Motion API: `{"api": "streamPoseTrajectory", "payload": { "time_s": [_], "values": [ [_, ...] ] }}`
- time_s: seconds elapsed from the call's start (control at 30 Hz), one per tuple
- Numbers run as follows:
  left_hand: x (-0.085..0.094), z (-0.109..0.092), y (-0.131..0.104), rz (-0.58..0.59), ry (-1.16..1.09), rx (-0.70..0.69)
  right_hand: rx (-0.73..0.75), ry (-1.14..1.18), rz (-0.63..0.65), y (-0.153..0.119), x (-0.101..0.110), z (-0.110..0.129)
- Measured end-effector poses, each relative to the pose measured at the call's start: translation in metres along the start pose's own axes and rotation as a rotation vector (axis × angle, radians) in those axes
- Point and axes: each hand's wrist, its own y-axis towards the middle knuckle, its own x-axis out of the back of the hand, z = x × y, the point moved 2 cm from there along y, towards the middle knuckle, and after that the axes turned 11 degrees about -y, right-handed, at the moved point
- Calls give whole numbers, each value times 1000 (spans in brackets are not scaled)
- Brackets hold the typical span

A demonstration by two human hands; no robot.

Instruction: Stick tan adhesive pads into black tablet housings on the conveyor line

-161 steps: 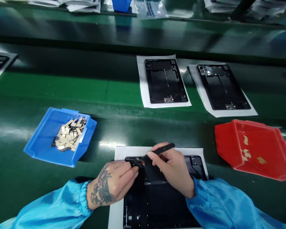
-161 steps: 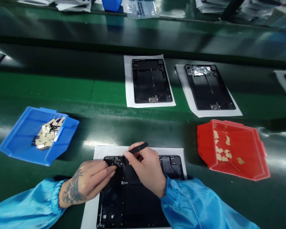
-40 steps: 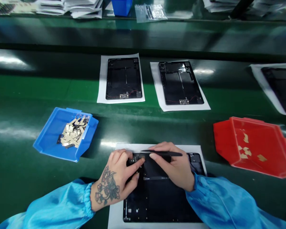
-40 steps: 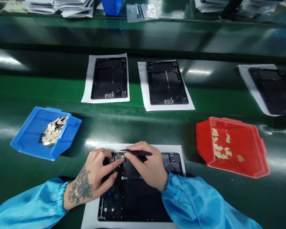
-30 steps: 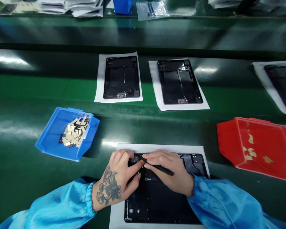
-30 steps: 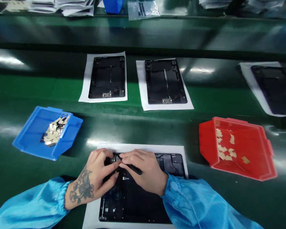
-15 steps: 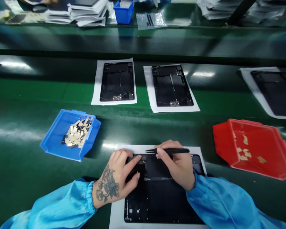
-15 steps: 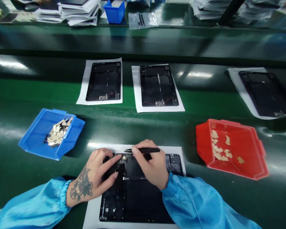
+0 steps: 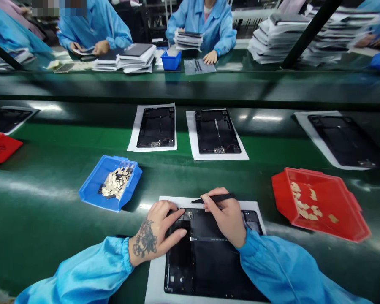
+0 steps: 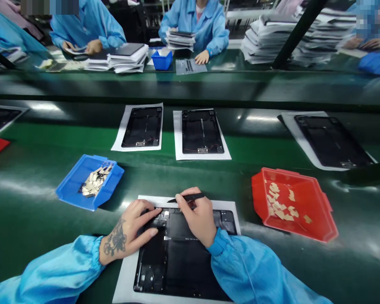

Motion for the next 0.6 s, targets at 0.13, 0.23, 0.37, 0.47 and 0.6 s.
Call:
{"api": "streamPoseTrajectory", "payload": {
  "time_s": [0.13, 0.23, 0.37, 0.47, 0.6],
  "values": [
    [-4, 6, 19, -34, 67, 108, 17, 51, -19, 1, 0, -1],
    [-8, 9, 38, 29, 160, 154, 41, 69, -40, -1, 4, 5],
    [-9, 6, 53, 62, 177, 151, 124, 4, -55, -7, 16, 20],
    [-10, 3, 56, 68, 183, 144, 133, -84, -7, -4, 25, 28],
    [-14, 4, 57, 54, 185, 127, 27, -254, 68, 26, 29, 33]
  ]
}}
